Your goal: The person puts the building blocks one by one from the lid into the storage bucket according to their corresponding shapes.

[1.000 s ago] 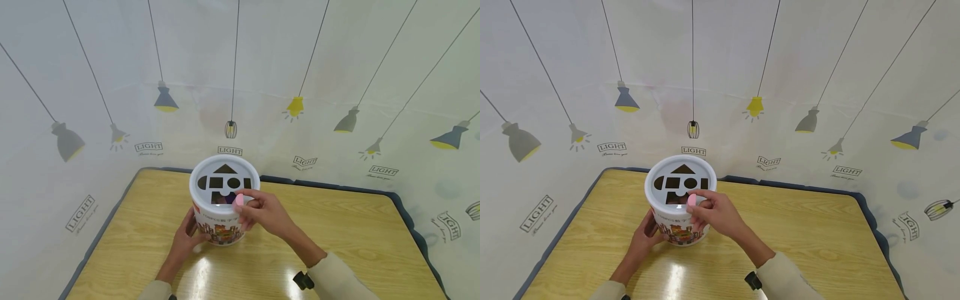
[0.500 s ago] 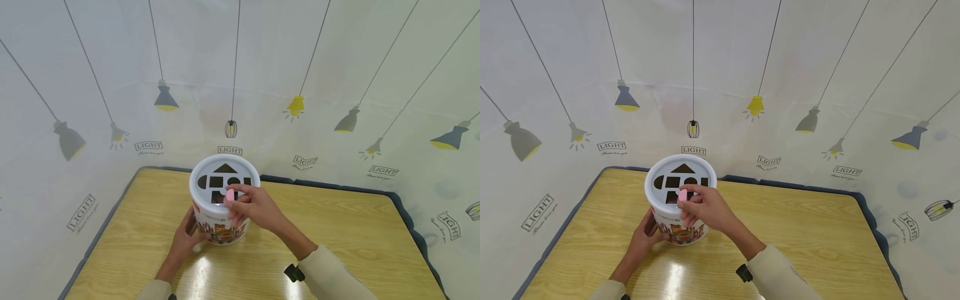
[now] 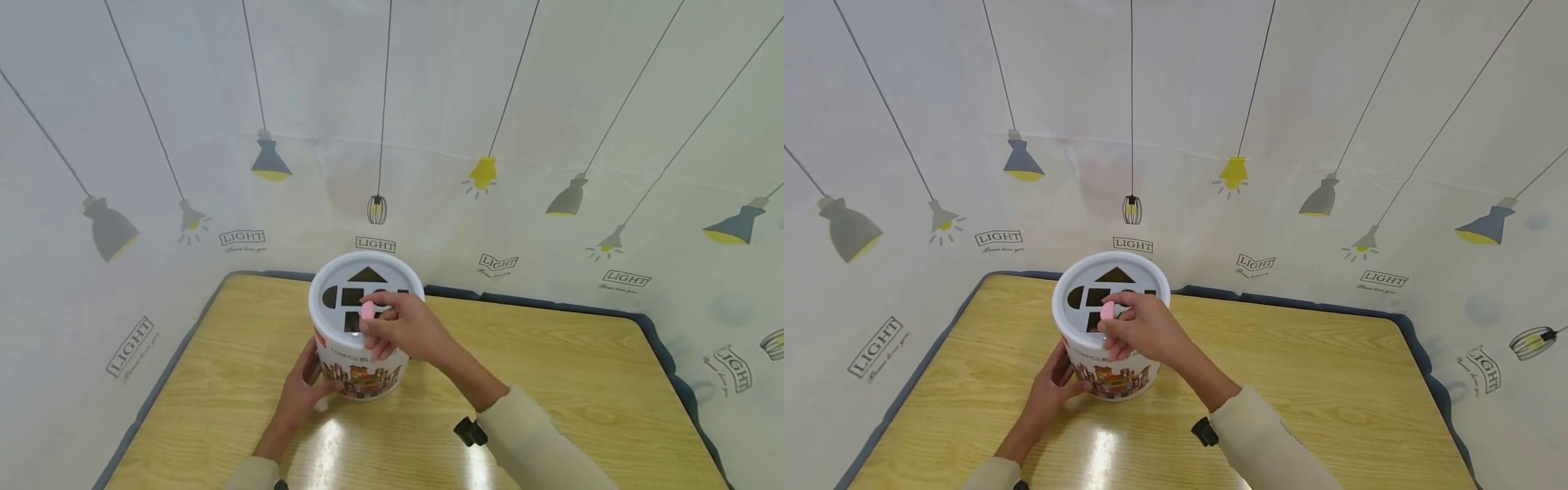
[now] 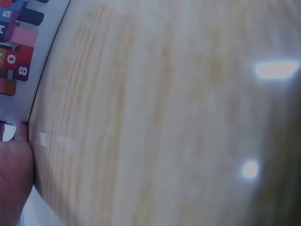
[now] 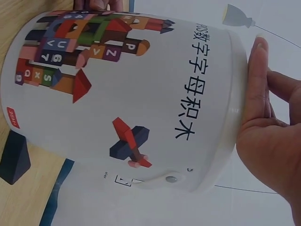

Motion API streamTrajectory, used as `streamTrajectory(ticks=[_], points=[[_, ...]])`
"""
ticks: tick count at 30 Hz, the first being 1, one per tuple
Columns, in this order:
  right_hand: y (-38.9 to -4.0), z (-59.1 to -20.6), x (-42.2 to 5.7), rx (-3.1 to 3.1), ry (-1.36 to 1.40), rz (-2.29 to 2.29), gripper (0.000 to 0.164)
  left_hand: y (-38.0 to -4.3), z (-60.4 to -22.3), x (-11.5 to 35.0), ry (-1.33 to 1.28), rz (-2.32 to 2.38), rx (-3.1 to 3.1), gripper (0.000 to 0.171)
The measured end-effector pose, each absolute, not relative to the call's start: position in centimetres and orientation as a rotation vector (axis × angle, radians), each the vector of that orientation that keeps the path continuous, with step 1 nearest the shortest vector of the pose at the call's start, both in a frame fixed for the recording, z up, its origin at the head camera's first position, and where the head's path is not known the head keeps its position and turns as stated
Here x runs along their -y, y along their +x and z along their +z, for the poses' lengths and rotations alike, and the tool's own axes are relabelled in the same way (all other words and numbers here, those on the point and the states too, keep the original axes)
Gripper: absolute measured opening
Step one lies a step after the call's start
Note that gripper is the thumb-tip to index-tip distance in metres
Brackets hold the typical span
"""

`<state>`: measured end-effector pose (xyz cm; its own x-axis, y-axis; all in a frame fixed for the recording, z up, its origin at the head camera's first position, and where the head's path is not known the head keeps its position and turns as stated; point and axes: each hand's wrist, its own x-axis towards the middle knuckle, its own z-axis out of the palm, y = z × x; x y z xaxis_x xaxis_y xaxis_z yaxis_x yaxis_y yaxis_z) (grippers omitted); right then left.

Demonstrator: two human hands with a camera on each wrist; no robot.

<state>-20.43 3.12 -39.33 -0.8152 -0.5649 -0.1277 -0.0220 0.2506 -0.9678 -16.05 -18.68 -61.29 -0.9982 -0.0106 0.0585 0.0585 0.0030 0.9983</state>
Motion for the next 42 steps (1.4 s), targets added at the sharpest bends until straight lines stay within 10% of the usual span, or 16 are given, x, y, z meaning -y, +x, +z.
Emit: streamTrajectory(ticks=[42], points=[[-24.2,-39.9,2.8,-2.127,-0.449,-1.529,0.049,-16.1,-61.4,18.9,-0.048,-2.206,2.218,0.103]])
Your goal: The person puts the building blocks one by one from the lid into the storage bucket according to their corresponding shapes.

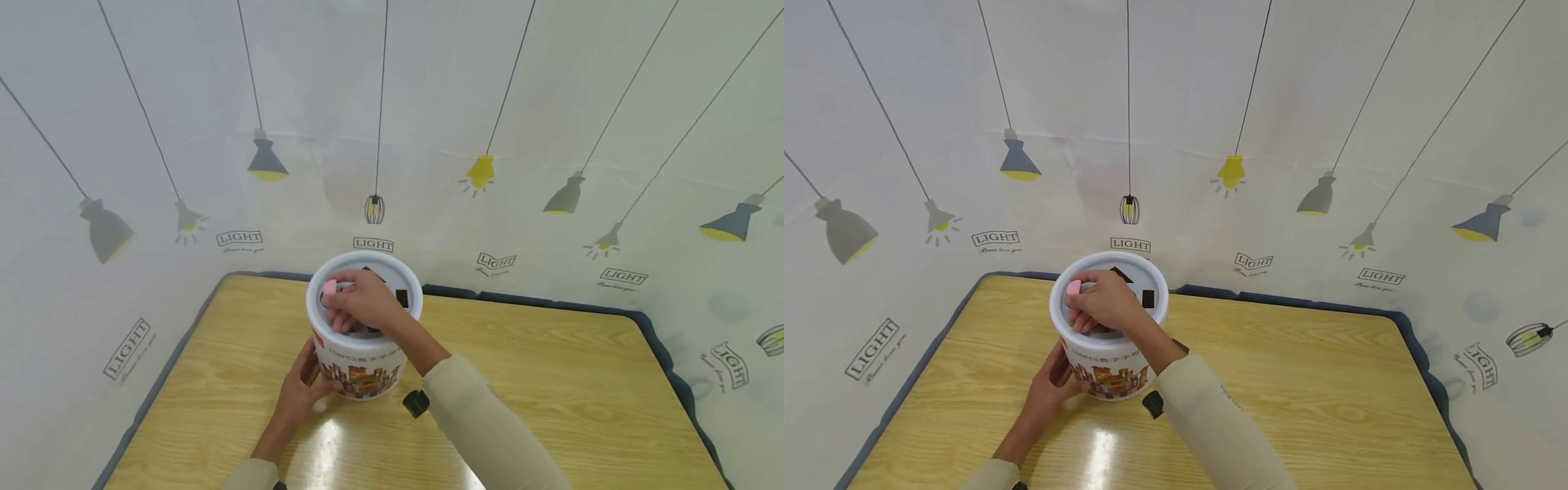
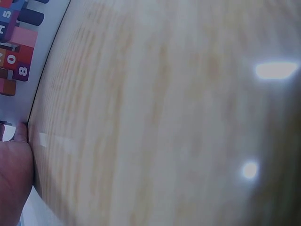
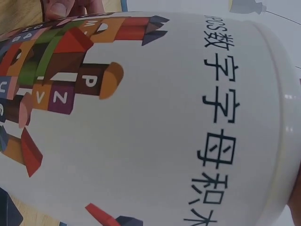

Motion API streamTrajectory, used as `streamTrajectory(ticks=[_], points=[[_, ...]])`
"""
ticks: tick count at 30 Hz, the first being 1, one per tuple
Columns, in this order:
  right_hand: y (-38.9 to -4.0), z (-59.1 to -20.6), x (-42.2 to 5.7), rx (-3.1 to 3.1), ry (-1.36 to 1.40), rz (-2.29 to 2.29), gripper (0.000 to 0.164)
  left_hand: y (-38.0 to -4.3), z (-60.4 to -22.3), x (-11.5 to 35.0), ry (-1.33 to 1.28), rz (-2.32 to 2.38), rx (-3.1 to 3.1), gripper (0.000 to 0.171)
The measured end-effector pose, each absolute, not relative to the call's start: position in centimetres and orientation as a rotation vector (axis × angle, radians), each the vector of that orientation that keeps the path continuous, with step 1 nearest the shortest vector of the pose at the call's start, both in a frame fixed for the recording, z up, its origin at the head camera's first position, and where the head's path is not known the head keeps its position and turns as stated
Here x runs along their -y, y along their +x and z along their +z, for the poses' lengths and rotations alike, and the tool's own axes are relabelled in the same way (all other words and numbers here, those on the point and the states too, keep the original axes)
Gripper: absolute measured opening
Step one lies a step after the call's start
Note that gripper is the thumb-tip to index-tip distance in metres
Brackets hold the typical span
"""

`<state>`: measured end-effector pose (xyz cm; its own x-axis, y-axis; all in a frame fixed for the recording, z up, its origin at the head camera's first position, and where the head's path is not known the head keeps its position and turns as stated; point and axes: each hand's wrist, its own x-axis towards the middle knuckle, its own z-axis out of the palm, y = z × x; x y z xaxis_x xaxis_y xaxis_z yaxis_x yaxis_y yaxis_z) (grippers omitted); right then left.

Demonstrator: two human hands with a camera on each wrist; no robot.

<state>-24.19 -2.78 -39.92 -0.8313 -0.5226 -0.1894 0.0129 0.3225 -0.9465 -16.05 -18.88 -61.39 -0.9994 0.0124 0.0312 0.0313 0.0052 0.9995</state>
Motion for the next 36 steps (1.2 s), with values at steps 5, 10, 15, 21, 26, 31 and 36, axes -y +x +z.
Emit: streamTrajectory(ticks=[5,10,15,21,26,31,36], points=[[-24.1,-40.1,2.8,-2.154,-0.42,-1.511,0.05,-16.0,-61.3,18.9,-0.031,-2.23,2.211,0.102],[-24.2,-40.2,2.8,-2.157,-0.431,-1.52,0.051,-16.0,-61.3,18.9,-0.024,-2.236,2.214,0.101],[-24.1,-40.2,2.7,-2.168,-0.45,-1.52,0.051,-16.0,-61.3,18.9,-0.032,-2.225,2.229,0.1],[-24.0,-40.1,2.4,-2.162,-0.471,-1.566,0.05,-16.0,-61.3,18.7,0.032,-2.259,2.201,0.104],[-24.0,-40.0,1.6,-2.171,-0.463,-1.601,0.048,-15.9,-61.3,18.7,0.027,-2.263,2.205,0.105],[-23.9,-39.5,0.6,-2.13,-0.473,-1.644,0.049,-15.7,-61.2,18.9,0.034,-2.199,2.246,0.104],[-23.8,-39.3,-1.0,-2.12,-0.413,-1.714,0.046,-15.9,-61.2,18.7,0.001,-2.211,2.222,0.103]])
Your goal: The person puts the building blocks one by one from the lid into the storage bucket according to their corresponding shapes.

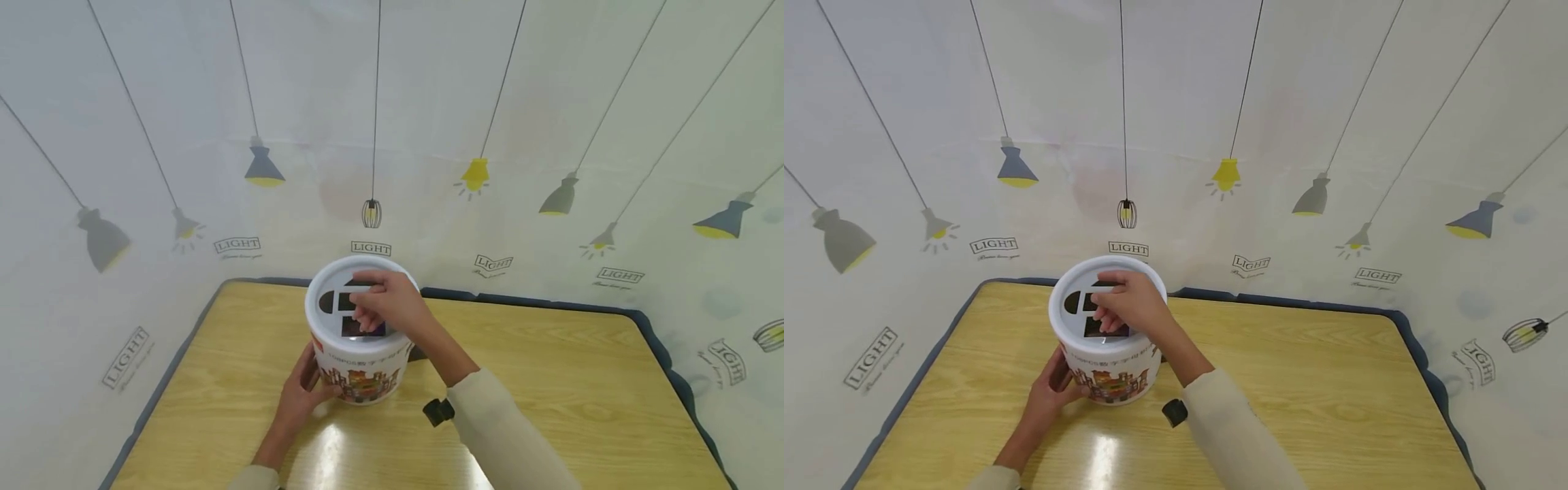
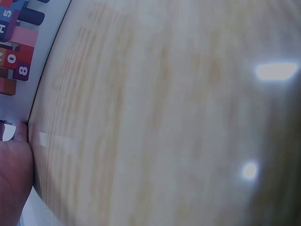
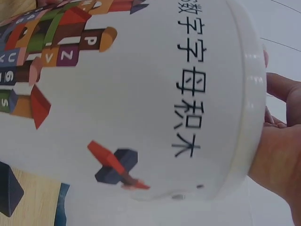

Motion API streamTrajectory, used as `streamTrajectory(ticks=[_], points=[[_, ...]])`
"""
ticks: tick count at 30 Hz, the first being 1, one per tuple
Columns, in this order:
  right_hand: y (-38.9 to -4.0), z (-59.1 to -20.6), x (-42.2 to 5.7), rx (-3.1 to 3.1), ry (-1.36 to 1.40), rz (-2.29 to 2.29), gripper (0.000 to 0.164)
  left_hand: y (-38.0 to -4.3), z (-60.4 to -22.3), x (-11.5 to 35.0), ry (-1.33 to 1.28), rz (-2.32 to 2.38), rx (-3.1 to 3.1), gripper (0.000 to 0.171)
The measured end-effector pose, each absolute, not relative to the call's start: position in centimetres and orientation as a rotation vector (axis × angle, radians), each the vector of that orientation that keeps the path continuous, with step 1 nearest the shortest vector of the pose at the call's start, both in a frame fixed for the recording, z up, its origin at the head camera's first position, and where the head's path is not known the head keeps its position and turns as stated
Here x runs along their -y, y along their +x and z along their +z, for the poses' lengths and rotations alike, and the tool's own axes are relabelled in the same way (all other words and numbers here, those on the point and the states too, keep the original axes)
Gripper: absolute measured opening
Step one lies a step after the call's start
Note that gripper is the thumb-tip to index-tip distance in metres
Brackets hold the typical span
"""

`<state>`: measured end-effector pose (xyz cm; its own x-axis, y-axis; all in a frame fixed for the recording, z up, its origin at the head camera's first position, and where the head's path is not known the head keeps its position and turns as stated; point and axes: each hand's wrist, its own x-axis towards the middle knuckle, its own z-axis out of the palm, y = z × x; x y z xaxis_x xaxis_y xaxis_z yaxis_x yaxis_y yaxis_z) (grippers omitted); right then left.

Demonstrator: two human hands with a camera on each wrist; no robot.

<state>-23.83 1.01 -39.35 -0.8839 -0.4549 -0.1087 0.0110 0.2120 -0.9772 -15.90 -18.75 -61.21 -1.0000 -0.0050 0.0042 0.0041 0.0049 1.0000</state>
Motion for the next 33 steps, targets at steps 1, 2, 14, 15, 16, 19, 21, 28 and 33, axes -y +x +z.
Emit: streamTrajectory(ticks=[1,2,14,15,16,19,21,28,33], points=[[-23.8,-39.3,-1.3,-2.125,-0.397,-1.722,0.045,-16.0,-61.3,18.7,0.007,-2.222,2.211,0.103],[-23.8,-39.3,-1.6,-2.129,-0.382,-1.727,0.044,-16.0,-61.3,18.6,0.009,-2.23,2.202,0.104],[-23.4,-39.7,-5.6,-2.154,-0.284,-1.795,0.044,-16.1,-61.3,18.5,0.012,-2.236,2.205,0.104],[-23.5,-39.8,-5.9,-2.158,-0.284,-1.798,0.045,-16.0,-61.3,18.5,0.02,-2.234,2.211,0.104],[-23.6,-39.8,-6.2,-2.167,-0.284,-1.799,0.045,-16.0,-61.3,18.5,0.027,-2.23,2.216,0.104],[-23.9,-39.9,-7.0,-2.204,-0.258,-1.803,0.045,-16.0,-61.4,18.6,0.043,-2.233,2.209,0.104],[-24.0,-40.0,-7.6,-2.231,-0.226,-1.804,0.045,-16.0,-61.4,18.6,0.045,-2.237,2.208,0.104],[-24.3,-40.3,-9.2,-2.278,-0.194,-1.803,0.045,-16.0,-61.3,18.7,0.044,-2.211,2.22,0.105],[-24.8,-41.1,-10.4,-2.261,-0.166,-1.821,0.045,-16.0,-61.3,18.7,0.028,-2.198,2.22,0.103]])
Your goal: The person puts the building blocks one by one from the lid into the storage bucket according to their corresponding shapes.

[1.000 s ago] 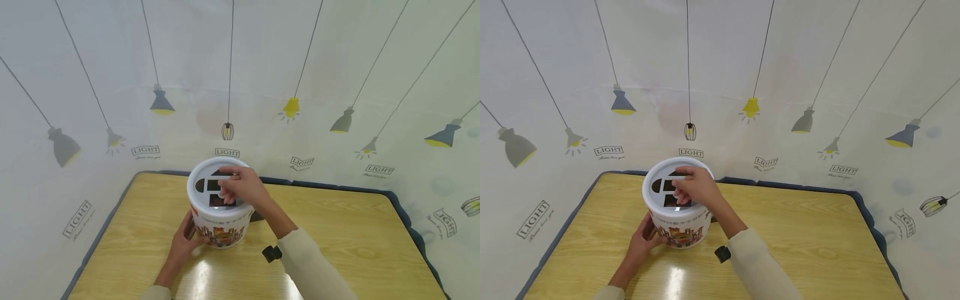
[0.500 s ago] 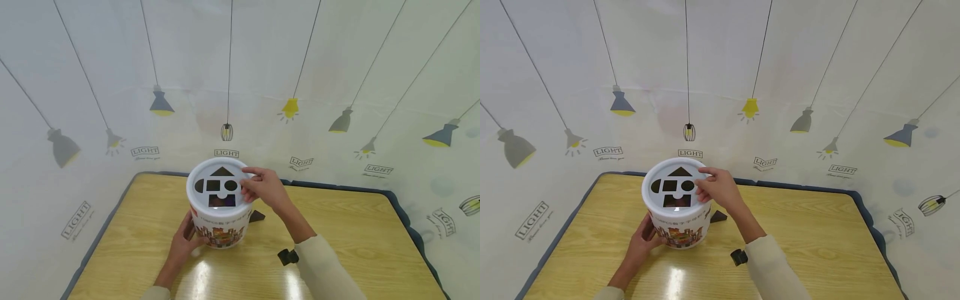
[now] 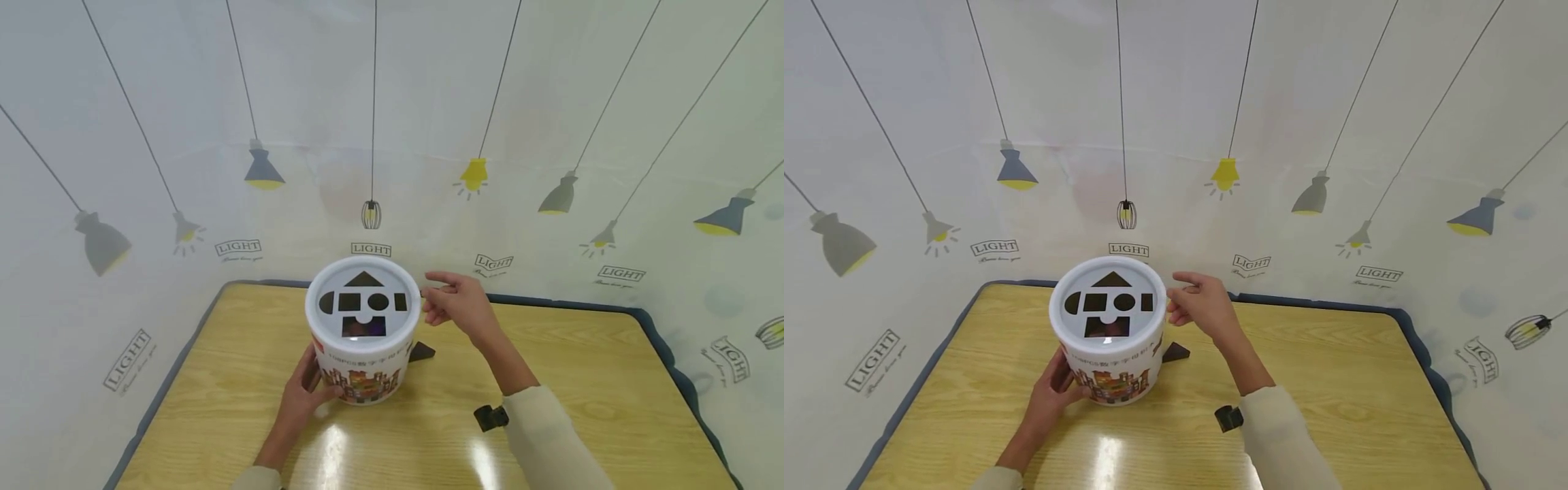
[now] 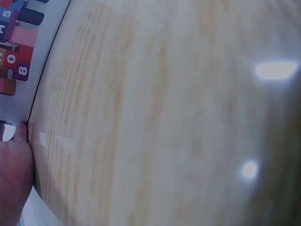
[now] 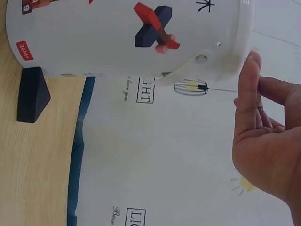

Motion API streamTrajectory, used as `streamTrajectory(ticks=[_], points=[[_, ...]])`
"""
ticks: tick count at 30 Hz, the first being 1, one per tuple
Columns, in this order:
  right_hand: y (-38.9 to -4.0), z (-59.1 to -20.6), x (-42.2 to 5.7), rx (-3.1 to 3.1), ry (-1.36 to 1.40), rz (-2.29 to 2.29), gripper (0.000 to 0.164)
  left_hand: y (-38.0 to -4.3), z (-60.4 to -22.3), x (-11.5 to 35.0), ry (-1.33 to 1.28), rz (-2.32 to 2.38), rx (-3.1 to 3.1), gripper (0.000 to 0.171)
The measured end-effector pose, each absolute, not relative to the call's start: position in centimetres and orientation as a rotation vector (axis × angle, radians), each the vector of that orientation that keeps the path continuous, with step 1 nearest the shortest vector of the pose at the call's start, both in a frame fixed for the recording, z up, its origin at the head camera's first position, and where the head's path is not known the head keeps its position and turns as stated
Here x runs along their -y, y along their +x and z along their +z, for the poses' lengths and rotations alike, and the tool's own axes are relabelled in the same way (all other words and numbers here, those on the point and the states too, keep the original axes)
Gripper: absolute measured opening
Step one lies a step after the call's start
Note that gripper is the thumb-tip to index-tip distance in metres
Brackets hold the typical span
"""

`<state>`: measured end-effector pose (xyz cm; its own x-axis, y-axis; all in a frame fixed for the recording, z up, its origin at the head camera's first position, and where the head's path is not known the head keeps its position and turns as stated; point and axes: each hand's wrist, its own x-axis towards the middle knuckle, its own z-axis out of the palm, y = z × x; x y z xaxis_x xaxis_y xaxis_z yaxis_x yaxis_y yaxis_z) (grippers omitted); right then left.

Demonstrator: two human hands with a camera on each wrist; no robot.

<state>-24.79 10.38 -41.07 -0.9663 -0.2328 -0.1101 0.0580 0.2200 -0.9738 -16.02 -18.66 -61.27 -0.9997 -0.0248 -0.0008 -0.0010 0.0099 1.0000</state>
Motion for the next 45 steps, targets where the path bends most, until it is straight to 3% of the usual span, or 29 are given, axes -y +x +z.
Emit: streamTrajectory(ticks=[7,21,45], points=[[-25.3,-42.4,-11.2,-2.273,-0.119,-1.787,0.044,-16.0,-61.3,18.6,0.059,-2.22,2.214,0.101],[-26.3,-48.9,-11.8,-2.248,0.0,-1.767,0.042,-16.0,-61.3,18.6,0.043,-2.201,2.218,0.103],[-24.9,-56.8,-11.2,-2.179,0.161,-1.692,0.04,-16.0,-61.4,18.6,0.014,-2.234,2.176,0.103]])
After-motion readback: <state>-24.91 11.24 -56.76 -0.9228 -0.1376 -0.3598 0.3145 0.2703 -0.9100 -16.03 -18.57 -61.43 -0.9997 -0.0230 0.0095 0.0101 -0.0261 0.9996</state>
